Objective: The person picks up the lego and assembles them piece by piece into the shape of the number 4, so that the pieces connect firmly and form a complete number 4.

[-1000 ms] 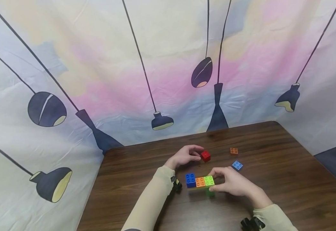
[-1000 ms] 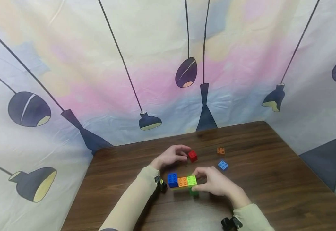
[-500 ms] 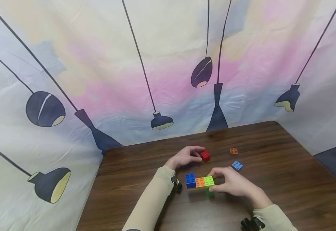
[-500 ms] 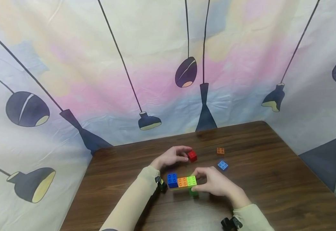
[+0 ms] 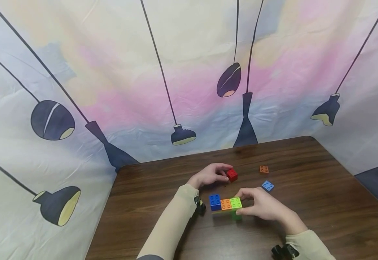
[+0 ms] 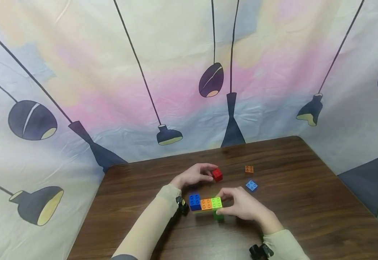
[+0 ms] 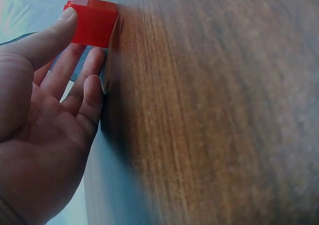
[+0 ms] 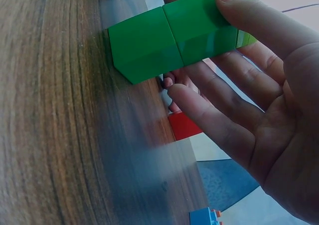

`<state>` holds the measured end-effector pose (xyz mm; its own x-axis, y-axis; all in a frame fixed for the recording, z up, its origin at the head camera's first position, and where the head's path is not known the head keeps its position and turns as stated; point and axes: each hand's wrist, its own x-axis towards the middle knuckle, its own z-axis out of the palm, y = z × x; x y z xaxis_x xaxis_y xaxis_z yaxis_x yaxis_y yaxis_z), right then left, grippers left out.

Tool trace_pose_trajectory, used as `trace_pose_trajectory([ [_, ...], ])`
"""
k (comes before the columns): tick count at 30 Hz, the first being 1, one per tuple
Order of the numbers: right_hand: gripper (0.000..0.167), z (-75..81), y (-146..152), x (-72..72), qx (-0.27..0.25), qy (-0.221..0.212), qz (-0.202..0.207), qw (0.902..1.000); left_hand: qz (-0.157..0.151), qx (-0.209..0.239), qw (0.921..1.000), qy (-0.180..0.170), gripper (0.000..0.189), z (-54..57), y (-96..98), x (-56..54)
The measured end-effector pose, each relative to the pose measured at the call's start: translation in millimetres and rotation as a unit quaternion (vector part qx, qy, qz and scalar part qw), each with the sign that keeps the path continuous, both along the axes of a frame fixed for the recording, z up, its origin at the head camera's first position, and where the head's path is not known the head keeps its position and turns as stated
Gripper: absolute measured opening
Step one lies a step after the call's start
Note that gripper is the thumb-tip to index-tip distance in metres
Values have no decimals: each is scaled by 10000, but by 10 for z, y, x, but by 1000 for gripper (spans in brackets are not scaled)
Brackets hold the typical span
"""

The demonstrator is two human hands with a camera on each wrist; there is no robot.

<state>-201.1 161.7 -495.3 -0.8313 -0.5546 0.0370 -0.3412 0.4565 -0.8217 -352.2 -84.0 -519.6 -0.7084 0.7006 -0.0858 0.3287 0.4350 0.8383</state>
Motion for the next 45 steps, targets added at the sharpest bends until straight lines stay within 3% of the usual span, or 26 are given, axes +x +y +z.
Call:
trace_pose_trajectory([
  [23,26,-3,3,-6,-76,21,61,10000,112,-244,9996,63,47,45,87,-10],
  [28,27,-15,2,-4,-82,33,37,10000,353,-165,9992,-24,40,7,66,-2],
  [34,27,-24,-6,1,-54,32,8,10000,868,313,9957,-5,37,-5,-21,46],
  [39,27,-22,-13,3,-47,51,11,10000,1409,1028,9847,23,39,179,-128,202],
  [45,28,3,-4,1,-12,31,-29,10000,1836,1450,9708,536,36,556,-283,566],
])
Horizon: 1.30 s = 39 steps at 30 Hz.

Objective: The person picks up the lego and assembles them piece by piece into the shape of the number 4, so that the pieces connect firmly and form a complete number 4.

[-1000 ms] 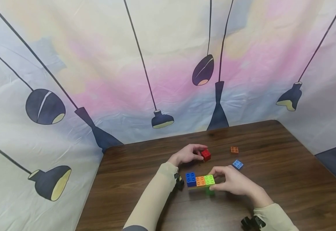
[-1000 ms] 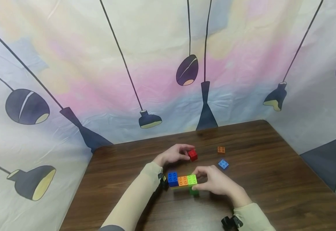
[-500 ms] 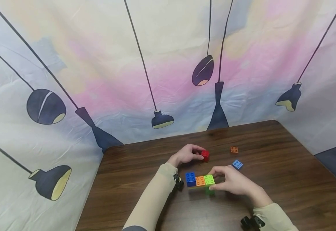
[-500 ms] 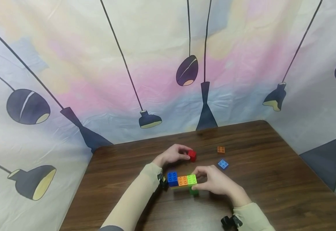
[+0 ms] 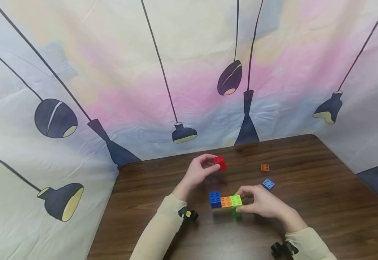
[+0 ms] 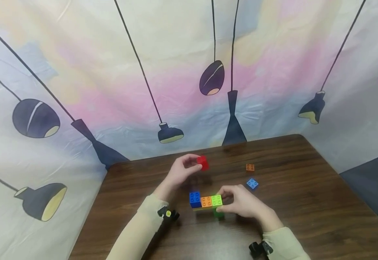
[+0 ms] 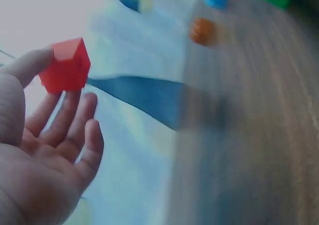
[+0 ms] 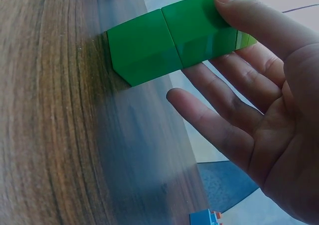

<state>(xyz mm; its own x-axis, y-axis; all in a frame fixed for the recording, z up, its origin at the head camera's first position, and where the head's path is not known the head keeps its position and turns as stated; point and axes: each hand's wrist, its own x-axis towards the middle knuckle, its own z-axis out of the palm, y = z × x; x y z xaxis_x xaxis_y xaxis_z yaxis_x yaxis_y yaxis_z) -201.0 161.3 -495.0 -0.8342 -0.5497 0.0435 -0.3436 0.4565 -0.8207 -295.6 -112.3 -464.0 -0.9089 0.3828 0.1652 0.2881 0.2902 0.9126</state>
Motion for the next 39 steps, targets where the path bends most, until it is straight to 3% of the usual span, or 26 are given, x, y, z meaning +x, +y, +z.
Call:
trace_pose_trajectory([
  [6,27,10,30,-7,32,-6,-50,10000,74,103,9994,327,34,261,-72,477],
  [9,27,15,44,-9,29,30,-44,10000,-103,19,9989,447,34,281,-44,685],
  [14,27,20,53,-14,25,77,-23,10000,-391,-118,9968,684,34,245,48,894],
  [18,28,12,50,-18,-2,106,-33,9999,-464,-332,9942,914,33,221,130,971],
  [24,28,-14,28,-26,-136,126,56,9998,-375,-566,9928,989,32,165,195,1034],
  [39,25,-17,-6,7,-182,99,120,9997,-340,-1123,9873,1072,34,68,238,1083],
])
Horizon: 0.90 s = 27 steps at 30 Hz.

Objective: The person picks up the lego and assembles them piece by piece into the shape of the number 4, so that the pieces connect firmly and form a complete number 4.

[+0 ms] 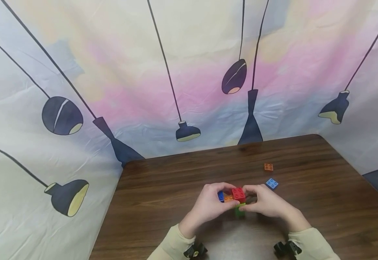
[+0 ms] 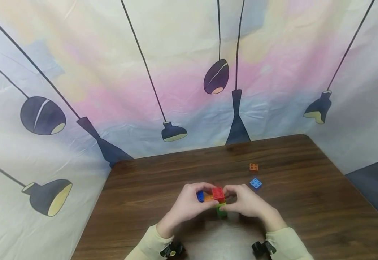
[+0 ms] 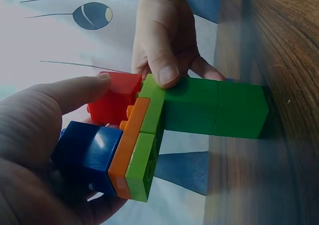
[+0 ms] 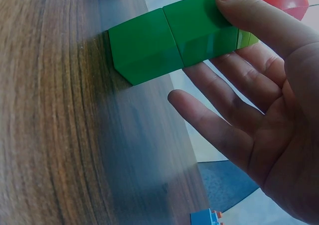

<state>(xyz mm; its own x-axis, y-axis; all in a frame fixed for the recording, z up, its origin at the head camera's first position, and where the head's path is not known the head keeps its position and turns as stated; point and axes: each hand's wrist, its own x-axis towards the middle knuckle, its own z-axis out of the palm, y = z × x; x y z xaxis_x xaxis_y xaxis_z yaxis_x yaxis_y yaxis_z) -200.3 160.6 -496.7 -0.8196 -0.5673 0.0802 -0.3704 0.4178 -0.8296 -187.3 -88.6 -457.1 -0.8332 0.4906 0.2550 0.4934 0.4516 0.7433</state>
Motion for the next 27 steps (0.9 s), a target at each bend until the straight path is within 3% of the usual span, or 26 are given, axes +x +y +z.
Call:
trace_pose_trajectory([
  [8,25,3,-6,7,51,60,-32,10000,-78,-138,9996,215,31,-23,14,1],
  [19,26,24,-1,-2,158,139,-75,9997,115,-509,9980,364,30,38,32,6],
  [27,26,7,-4,-4,20,-16,-21,10000,94,-571,9980,255,32,5,20,-12],
])
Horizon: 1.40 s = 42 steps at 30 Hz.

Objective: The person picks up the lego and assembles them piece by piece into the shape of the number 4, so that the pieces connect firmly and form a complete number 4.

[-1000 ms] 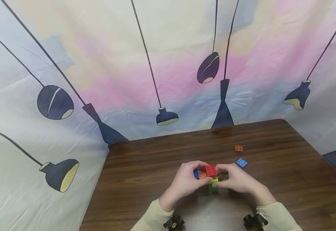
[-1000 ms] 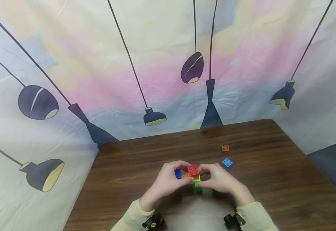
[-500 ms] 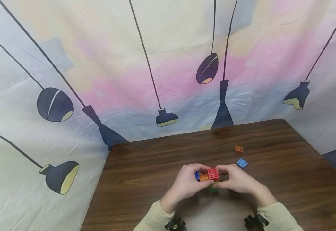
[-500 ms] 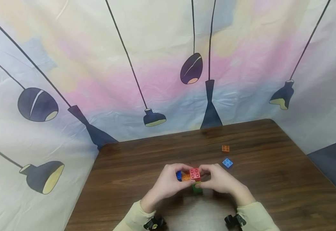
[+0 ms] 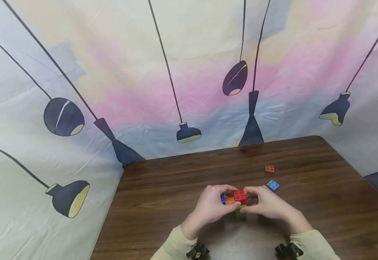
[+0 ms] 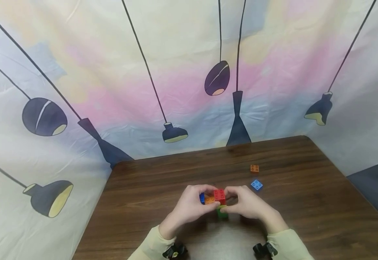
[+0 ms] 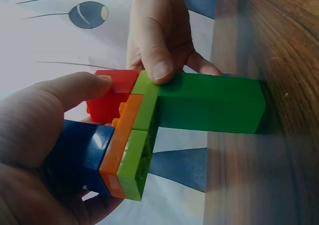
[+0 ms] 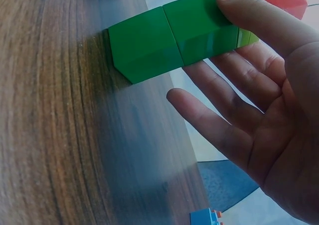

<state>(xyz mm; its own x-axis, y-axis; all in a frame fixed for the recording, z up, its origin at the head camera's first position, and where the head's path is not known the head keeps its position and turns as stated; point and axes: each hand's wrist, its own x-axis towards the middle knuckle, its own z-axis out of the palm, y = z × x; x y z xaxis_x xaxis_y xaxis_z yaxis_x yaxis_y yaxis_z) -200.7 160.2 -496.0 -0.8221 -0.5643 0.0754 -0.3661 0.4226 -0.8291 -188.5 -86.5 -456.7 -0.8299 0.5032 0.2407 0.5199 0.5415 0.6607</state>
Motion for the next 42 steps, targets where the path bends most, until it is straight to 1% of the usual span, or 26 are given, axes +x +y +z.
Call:
trace_pose_trajectory([
  [4,27,-6,5,2,-59,-31,33,10000,6,33,10000,45,32,-21,7,-5],
  [11,26,-15,20,2,-80,-7,96,9999,-34,-143,9999,55,30,12,16,6],
  [18,27,-22,52,18,-73,29,28,10000,-90,-426,9986,302,30,44,76,-4],
  [24,27,-23,12,18,-98,10,29,9999,-54,-379,9984,412,28,51,49,4],
  [27,27,-28,12,16,-79,24,0,10000,-56,-371,9988,324,29,49,42,-3],
  [33,27,-39,12,11,-63,-5,21,10000,32,-315,9995,-16,28,47,39,-4],
  [38,27,-33,17,-8,45,13,-55,10000,124,-252,9995,-109,29,43,44,-11],
  [42,27,-19,16,-22,18,3,15,10000,138,-119,9995,-262,30,38,30,-20],
])
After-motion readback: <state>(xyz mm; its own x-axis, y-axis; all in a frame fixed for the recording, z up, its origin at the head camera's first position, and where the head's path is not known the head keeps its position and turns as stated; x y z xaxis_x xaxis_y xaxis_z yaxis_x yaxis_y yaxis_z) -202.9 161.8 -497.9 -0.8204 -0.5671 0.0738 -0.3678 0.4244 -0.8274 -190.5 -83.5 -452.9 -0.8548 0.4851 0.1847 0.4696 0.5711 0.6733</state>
